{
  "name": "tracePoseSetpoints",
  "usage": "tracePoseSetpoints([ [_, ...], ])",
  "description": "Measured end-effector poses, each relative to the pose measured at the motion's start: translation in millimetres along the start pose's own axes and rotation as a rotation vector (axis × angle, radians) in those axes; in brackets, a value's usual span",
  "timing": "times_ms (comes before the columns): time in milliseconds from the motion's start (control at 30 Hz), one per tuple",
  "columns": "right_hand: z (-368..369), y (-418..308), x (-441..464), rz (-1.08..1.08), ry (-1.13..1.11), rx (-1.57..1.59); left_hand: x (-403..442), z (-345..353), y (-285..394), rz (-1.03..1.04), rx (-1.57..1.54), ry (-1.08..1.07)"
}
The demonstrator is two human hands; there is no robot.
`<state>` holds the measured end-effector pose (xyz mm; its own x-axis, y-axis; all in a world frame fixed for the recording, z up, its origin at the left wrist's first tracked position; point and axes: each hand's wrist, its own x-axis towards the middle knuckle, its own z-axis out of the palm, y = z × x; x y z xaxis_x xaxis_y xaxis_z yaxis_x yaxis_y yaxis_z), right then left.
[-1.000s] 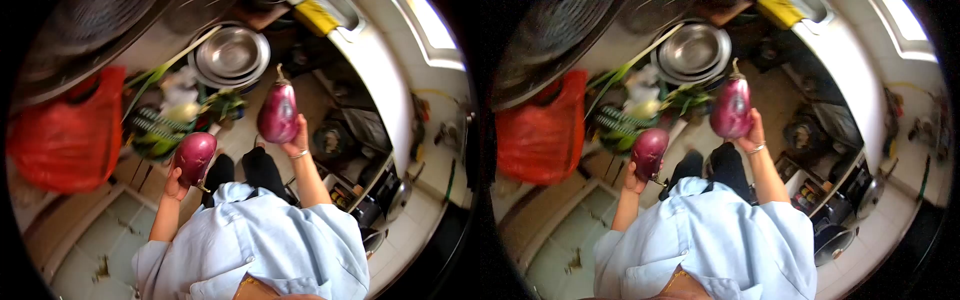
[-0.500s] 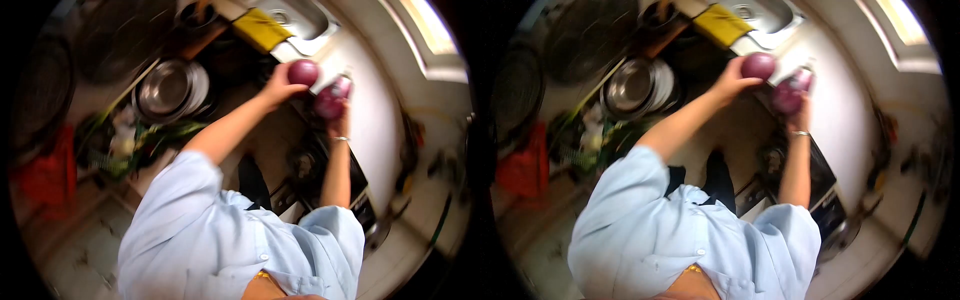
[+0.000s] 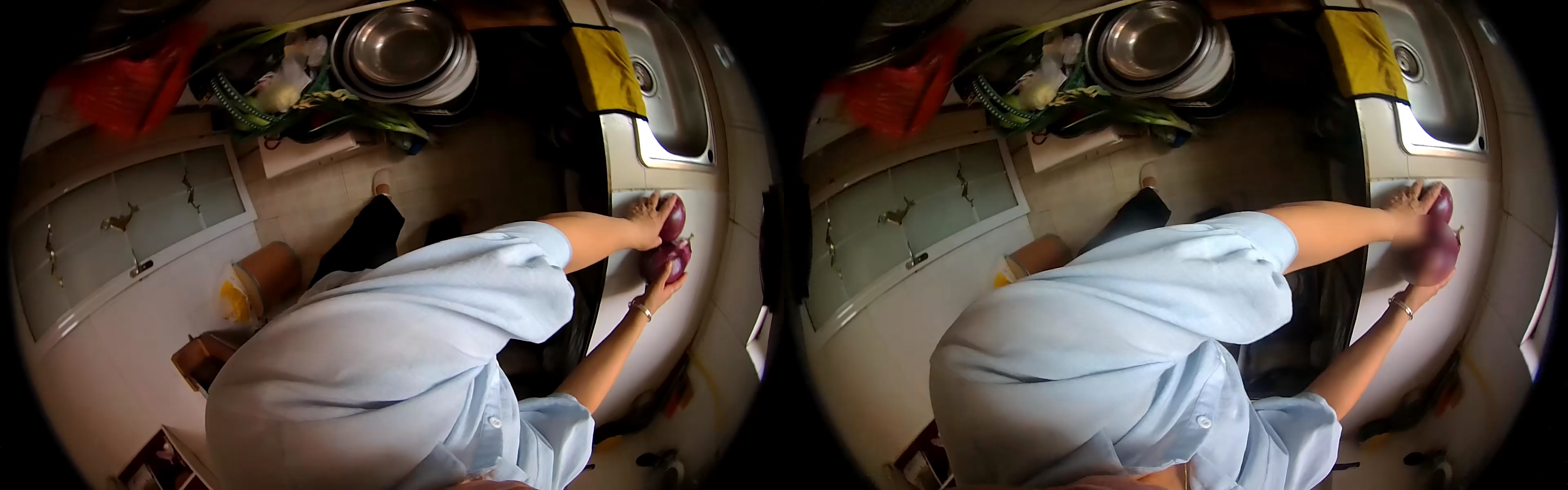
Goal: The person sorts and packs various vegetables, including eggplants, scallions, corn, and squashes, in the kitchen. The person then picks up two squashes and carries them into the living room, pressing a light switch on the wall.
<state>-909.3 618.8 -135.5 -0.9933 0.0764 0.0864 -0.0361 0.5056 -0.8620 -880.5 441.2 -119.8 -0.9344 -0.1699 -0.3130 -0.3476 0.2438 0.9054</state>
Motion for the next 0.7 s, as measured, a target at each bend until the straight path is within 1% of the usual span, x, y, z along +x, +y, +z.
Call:
tracePoseSetpoints([
  [33,-3,-17,-7,0.026,-0.021,-0.197,0,-5,3,-0.025,-0.014,-0.054],
  [67,-5,-16,-6,0.01,-0.015,-0.274,-3,-14,5,-0.03,-0.017,-0.131],
  [100,-9,-7,4,-0.007,-0.005,-0.35,-5,-15,3,-0.006,-0.013,-0.123],
  [167,-15,44,36,-0.251,-0.098,-0.253,-30,-36,6,0.052,0.072,-0.101],
  [200,-9,25,23,-0.252,-0.092,-0.231,-40,-39,4,0.077,0.024,-0.097],
  [233,-6,8,16,-0.263,-0.109,-0.274,-49,-46,1,0.103,-0.021,-0.09],
  [267,-2,-13,6,-0.276,-0.125,-0.317,-70,-62,-1,0.167,-0.041,-0.123],
  [300,2,-35,-3,-0.288,-0.142,-0.359,-83,-65,-13,0.232,-0.061,-0.104],
  [333,3,-39,-2,-0.296,-0.17,-0.355,-100,-71,-29,0.342,-0.085,-0.087],
  [367,3,-42,-2,-0.308,-0.172,-0.37,-119,-76,-54,0.478,0.033,-0.082],
  [400,5,-46,-5,-0.32,-0.162,-0.378,-155,-104,-67,0.56,-0.018,-0.041],
  [433,6,-50,-9,-0.336,-0.134,-0.394,-190,-132,-85,0.569,-0.035,-0.061],
  [467,9,-51,-15,-0.35,-0.11,-0.402,-231,-161,-103,0.516,-0.023,-0.073],
  [500,14,-59,-23,-0.372,-0.074,-0.413,-269,-194,-120,0.401,0.001,-0.114],
  [533,21,-73,-37,-0.399,-0.043,-0.404,-308,-224,-136,0.243,-0.05,-0.103],
  [567,31,-88,-56,-0.423,-0.028,-0.369,-343,-247,-167,0.165,-0.118,-0.053],
  [600,44,-105,-79,-0.435,-0.052,-0.303,-384,-275,-190,0.08,-0.188,0.038],
  [633,62,-124,-103,-0.427,-0.129,-0.202,-421,-306,-212,-0.047,-0.121,0.083],
  [667,82,-146,-129,-0.402,-0.238,-0.07,-459,-335,-239,-0.207,-0.155,0.204],
  [700,107,-169,-162,-0.356,-0.39,0.061,-493,-365,-262,-0.208,-0.207,0.425],
])
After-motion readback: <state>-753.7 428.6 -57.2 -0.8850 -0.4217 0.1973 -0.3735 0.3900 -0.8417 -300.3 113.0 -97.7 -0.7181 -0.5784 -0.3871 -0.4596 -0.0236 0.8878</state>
